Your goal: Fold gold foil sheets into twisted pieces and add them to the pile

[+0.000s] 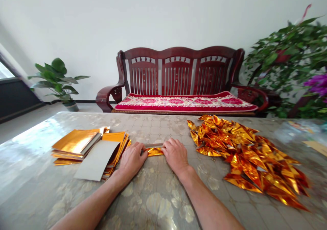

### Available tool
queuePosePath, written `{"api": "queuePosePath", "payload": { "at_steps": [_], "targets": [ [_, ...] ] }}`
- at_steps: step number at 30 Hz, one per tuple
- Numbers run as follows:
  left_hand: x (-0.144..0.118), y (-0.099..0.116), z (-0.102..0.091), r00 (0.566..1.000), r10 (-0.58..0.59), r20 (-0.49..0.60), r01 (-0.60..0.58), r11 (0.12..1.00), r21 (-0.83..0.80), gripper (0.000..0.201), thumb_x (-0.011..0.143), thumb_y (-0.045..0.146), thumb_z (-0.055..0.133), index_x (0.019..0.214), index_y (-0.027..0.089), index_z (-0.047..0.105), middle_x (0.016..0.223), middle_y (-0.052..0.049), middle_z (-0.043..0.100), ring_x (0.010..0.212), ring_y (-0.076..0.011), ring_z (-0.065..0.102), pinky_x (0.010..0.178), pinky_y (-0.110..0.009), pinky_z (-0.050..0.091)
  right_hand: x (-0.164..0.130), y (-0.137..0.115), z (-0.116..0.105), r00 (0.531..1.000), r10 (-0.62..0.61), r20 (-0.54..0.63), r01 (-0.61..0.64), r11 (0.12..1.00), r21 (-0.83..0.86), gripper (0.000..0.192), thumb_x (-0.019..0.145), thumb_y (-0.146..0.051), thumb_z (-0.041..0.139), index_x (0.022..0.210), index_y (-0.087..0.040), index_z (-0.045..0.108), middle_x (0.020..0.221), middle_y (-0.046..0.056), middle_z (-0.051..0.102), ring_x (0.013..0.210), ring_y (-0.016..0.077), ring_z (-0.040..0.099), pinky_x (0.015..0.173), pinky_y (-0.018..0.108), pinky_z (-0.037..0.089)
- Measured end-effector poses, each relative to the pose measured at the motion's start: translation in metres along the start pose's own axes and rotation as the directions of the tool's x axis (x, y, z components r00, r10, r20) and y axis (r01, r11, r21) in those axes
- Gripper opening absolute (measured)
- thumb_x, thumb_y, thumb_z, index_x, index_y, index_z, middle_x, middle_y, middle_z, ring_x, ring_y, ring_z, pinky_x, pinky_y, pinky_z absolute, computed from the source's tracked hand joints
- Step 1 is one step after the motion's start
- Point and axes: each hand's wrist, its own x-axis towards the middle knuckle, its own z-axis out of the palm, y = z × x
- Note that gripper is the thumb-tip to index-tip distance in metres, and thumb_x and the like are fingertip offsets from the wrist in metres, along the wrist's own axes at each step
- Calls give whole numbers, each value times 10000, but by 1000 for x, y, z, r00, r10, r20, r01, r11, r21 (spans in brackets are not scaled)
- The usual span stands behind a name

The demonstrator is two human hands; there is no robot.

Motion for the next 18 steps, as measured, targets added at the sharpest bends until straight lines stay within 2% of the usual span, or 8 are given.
{"api": "queuePosePath", "payload": {
  "at_steps": [8,18],
  "targets": [
    [-1,5,-2,998,-42,44,39,996,77,131,922,304,521,898,217,616,945,-36,650,830,-187,634,681,-278,391,1,-1,0,999,29,20,-29,1000,6,120,906,-283,643,797,-235,658,876,14,650,880,186,571,737,291,348],
    [1,6,-5,997,-47,68,39,993,110,145,936,309,506,939,211,612,982,-49,645,819,-196,636,665,-283,411,2,2,3,998,57,11,-57,998,13,124,883,-318,675,788,-241,653,856,2,646,845,182,562,714,294,333]
  ]
}}
